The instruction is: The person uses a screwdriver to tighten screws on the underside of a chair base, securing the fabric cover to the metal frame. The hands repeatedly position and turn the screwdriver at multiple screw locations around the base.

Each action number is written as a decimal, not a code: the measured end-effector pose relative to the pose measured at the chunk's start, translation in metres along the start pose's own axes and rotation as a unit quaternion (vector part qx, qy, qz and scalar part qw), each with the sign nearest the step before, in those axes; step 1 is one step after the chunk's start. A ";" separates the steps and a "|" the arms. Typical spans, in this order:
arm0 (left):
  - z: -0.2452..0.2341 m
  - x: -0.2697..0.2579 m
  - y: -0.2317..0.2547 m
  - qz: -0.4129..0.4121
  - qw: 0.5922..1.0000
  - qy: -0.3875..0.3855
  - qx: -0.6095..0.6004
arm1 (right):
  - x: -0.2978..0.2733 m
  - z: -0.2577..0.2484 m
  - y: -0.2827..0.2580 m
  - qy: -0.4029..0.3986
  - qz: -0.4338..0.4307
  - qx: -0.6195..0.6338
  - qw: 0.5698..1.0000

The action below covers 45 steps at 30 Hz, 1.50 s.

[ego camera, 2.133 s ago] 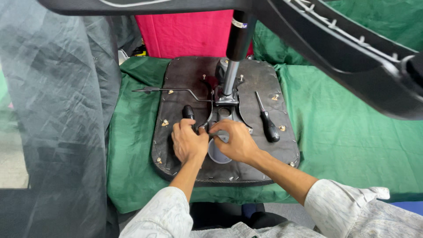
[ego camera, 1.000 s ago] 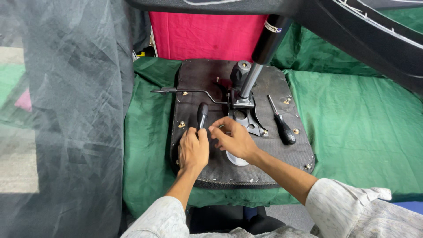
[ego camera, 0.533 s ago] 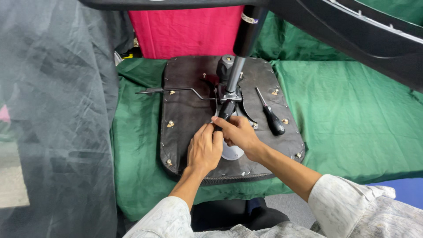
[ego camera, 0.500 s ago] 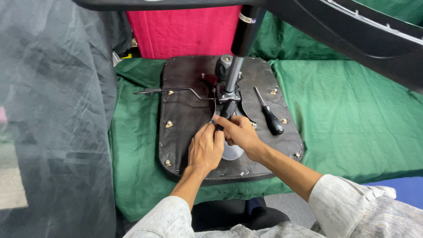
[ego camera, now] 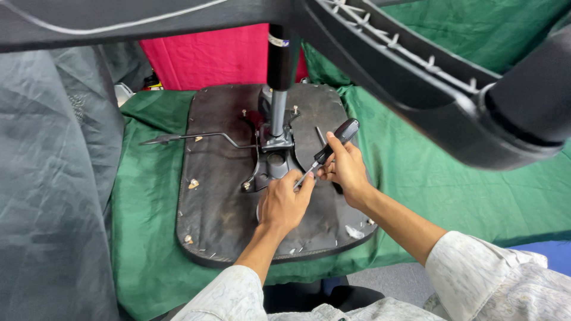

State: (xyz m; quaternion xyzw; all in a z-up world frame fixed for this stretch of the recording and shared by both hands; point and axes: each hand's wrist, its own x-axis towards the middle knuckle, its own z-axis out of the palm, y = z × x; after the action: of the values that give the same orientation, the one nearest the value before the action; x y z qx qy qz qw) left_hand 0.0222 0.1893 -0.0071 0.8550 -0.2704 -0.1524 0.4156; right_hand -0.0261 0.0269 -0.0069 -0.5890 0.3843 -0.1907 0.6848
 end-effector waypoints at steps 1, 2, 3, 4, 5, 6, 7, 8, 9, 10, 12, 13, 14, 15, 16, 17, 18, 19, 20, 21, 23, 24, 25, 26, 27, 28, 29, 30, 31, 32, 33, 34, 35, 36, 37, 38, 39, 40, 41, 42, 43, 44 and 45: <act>0.005 0.003 0.004 0.002 1.000 0.004 -0.005 | 0.005 -0.006 -0.002 -0.001 -0.001 0.001 1.000; 0.011 0.006 0.008 0.003 1.000 0.008 -0.011 | 0.010 -0.011 -0.003 -0.003 -0.001 0.002 1.000; 0.016 0.008 0.012 0.003 1.000 0.013 -0.016 | 0.016 -0.016 -0.004 -0.005 -0.001 0.002 1.000; 0.021 0.011 0.016 0.001 1.000 0.017 -0.011 | 0.021 -0.021 -0.003 -0.007 -0.003 0.006 1.000; 0.026 0.014 0.019 -0.001 1.000 0.022 -0.006 | 0.026 -0.025 -0.003 -0.010 -0.005 0.009 1.000; 0.031 0.016 0.022 -0.005 1.000 0.026 -0.001 | 0.030 -0.029 -0.001 -0.013 -0.006 0.012 1.000; 0.037 0.018 0.025 -0.009 1.000 0.027 0.000 | 0.034 -0.034 0.000 -0.021 -0.002 0.011 1.000; 0.041 0.018 0.028 -0.015 0.999 0.030 0.000 | 0.037 -0.038 0.000 -0.032 0.001 0.010 0.999; 0.044 0.017 0.030 -0.021 0.999 0.033 0.001 | 0.039 -0.040 0.000 -0.043 0.005 0.008 0.999; 0.048 0.016 0.033 -0.014 0.999 0.050 0.003 | 0.041 -0.040 0.001 -0.045 -0.021 0.003 0.999; 0.055 0.012 0.038 0.003 0.996 0.084 0.009 | 0.040 -0.038 0.004 -0.048 -0.074 -0.007 0.996; 0.059 0.010 0.040 0.004 0.996 0.089 -0.004 | 0.038 -0.040 0.006 -0.097 -0.112 0.002 0.989; 0.062 0.007 0.042 0.006 0.995 0.093 -0.017 | 0.036 -0.041 0.008 -0.152 -0.145 0.022 0.978; 0.065 0.005 0.044 0.009 0.995 0.098 -0.030 | 0.034 -0.044 0.010 -0.203 -0.182 0.035 0.962; 0.068 0.004 0.046 0.008 0.994 0.106 -0.031 | 0.034 -0.048 0.010 -0.223 -0.221 -0.005 0.949; 0.071 0.003 0.048 0.008 0.993 0.115 -0.032 | 0.034 -0.053 0.011 -0.240 -0.275 -0.053 0.930; 0.073 0.003 0.050 0.009 0.992 0.124 -0.033 | 0.035 -0.058 0.012 -0.253 -0.329 -0.093 0.905; 0.074 0.002 0.051 0.019 0.989 0.142 -0.037 | 0.037 -0.062 0.013 -0.252 -0.361 -0.125 0.889; 0.075 0.001 0.051 0.031 0.986 0.161 -0.040 | 0.041 -0.064 0.013 -0.248 -0.396 -0.158 0.870; 0.076 0.000 0.052 0.043 0.982 0.179 -0.043 | 0.044 -0.065 0.014 -0.240 -0.434 -0.190 0.847; 0.076 -0.002 0.052 0.042 0.980 0.187 -0.044 | 0.049 -0.065 0.015 -0.232 -0.481 -0.227 0.814; 0.076 -0.003 0.053 0.042 0.980 0.191 -0.045 | 0.052 -0.063 0.014 -0.227 -0.508 -0.245 0.794; 0.077 -0.003 0.053 0.043 0.979 0.195 -0.039 | 0.053 -0.061 0.013 -0.224 -0.525 -0.252 0.781; 0.077 -0.004 0.053 0.043 0.978 0.199 -0.034 | 0.053 -0.059 0.011 -0.221 -0.546 -0.262 0.765; 0.078 -0.005 0.054 0.044 0.978 0.203 -0.028 | 0.052 -0.057 0.008 -0.215 -0.567 -0.271 0.747; 0.078 -0.004 0.055 0.055 0.974 0.218 -0.017 | 0.051 -0.056 0.003 -0.214 -0.579 -0.273 0.738; 0.079 -0.003 0.058 0.066 0.970 0.232 -0.005 | 0.050 -0.054 -0.003 -0.210 -0.593 -0.275 0.727; 0.080 -0.003 0.060 0.078 0.966 0.246 0.007 | 0.048 -0.053 -0.011 -0.206 -0.606 -0.277 0.716; 0.081 -0.005 0.063 0.080 0.966 0.246 0.002 | 0.044 -0.051 -0.018 -0.210 -0.615 -0.256 0.716; 0.081 -0.006 0.065 0.082 0.966 0.246 -0.003 | 0.040 -0.050 -0.026 -0.211 -0.628 -0.238 0.710; 0.080 -0.007 0.069 0.084 0.966 0.246 -0.007 | 0.035 -0.048 -0.034 -0.214 -0.642 -0.220 0.703; 0.079 -0.008 0.072 0.079 0.966 0.247 -0.011 | 0.028 -0.047 -0.039 -0.230 -0.611 -0.186 0.735; 0.078 -0.010 0.076 0.073 0.966 0.248 -0.015 | 0.021 -0.046 -0.044 -0.245 -0.577 -0.151 0.764; 0.078 -0.012 0.079 0.067 0.966 0.250 -0.019 | 0.014 -0.046 -0.048 -0.261 -0.540 -0.117 0.791; 0.077 -0.014 0.082 0.069 0.965 0.253 -0.022 | 0.009 -0.045 -0.052 -0.274 -0.544 -0.085 0.789; 0.076 -0.016 0.084 0.071 0.964 0.254 -0.025 | 0.004 -0.043 -0.056 -0.286 -0.546 -0.052 0.786; 0.076 -0.018 0.086 0.073 0.964 0.256 -0.028 | -0.001 -0.042 -0.060 -0.298 -0.548 -0.019 0.782; 0.076 -0.019 0.087 0.071 0.964 0.254 -0.030 | -0.005 -0.042 -0.064 -0.307 -0.528 -0.022 0.792; 0.076 -0.021 0.088 0.070 0.964 0.253 -0.033 | -0.009 -0.041 -0.068 -0.315 -0.508 -0.025 0.801; 0.077 -0.021 0.088 0.069 0.965 0.252 -0.035 | -0.013 -0.041 -0.071 -0.324 -0.488 -0.028 0.810; 0.078 -0.021 0.087 0.065 0.964 0.256 -0.030 | -0.017 -0.039 -0.073 -0.329 -0.493 -0.015 0.805; 0.078 -0.021 0.086 0.062 0.963 0.260 -0.025 | -0.022 -0.035 -0.075 -0.334 -0.498 -0.002 0.800; 0.078 -0.021 0.084 0.059 0.962 0.264 -0.021 | -0.027 -0.032 -0.077 -0.339 -0.503 0.012 0.795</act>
State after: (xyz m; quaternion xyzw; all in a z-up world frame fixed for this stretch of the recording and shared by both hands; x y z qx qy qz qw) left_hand -0.0606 0.1097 0.0122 0.8386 -0.1975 0.0983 0.4980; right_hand -0.0527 0.0074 0.0742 -0.7180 -0.2254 -0.3005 0.5860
